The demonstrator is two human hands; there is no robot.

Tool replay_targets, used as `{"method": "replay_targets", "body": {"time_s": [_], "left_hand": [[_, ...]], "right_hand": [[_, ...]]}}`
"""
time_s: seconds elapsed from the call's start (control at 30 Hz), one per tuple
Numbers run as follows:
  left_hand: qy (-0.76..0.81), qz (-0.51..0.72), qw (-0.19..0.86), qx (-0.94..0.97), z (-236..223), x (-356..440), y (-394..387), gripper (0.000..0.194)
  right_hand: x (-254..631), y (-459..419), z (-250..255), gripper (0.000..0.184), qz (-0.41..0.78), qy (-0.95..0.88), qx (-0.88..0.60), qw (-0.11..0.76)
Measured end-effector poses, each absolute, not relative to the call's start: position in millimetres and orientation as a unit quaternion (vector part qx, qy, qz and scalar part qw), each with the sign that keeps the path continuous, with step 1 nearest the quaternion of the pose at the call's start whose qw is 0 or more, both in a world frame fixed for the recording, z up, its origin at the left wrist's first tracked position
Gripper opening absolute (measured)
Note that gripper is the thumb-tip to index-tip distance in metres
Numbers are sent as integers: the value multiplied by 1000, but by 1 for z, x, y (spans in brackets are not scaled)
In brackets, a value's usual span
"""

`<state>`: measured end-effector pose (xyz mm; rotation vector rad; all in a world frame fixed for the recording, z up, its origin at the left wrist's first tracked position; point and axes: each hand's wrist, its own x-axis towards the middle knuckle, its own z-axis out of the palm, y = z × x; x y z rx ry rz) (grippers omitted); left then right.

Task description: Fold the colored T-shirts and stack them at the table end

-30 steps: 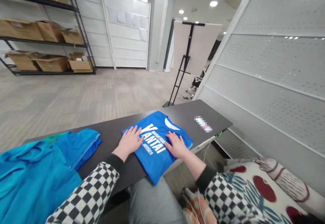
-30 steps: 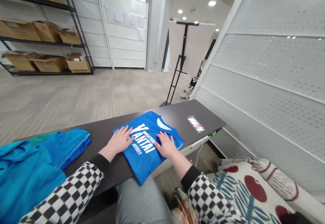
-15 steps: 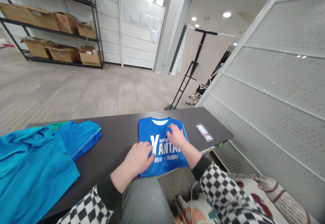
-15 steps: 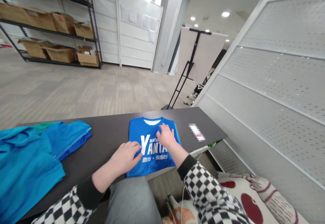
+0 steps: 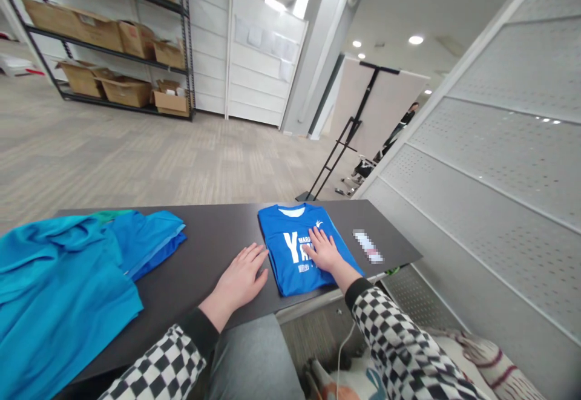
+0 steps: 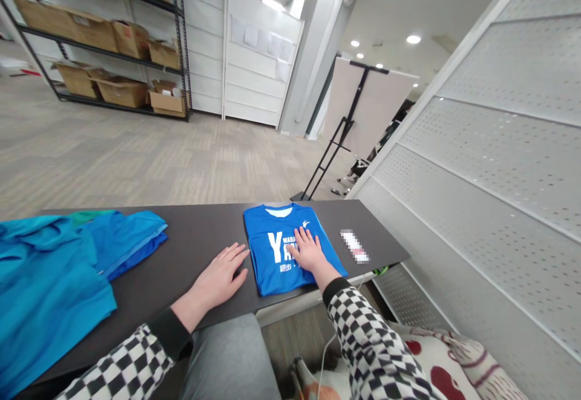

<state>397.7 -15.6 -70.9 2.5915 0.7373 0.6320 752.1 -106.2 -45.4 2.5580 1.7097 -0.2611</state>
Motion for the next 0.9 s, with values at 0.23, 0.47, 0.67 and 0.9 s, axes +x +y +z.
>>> {"method": "replay_targets", "body": {"time_s": [0.23,0.47,0.67,0.9], "left_hand": [[262,265,171,912,-79,399,-14,49],[255,312,188,896,-81,398,-11,40],[259,315,192,893,-78,398,-12,37],[260,310,189,895,-82,398,-11,36]], "right_hand": [[772,-116,-32,87,-98,555,825,45],[711,-136,-41,90,-42,568,822,-7],[670,-155,-36,93,-75,590,804,14],[636,-173,-34,92,-68,602,795,17]]}}
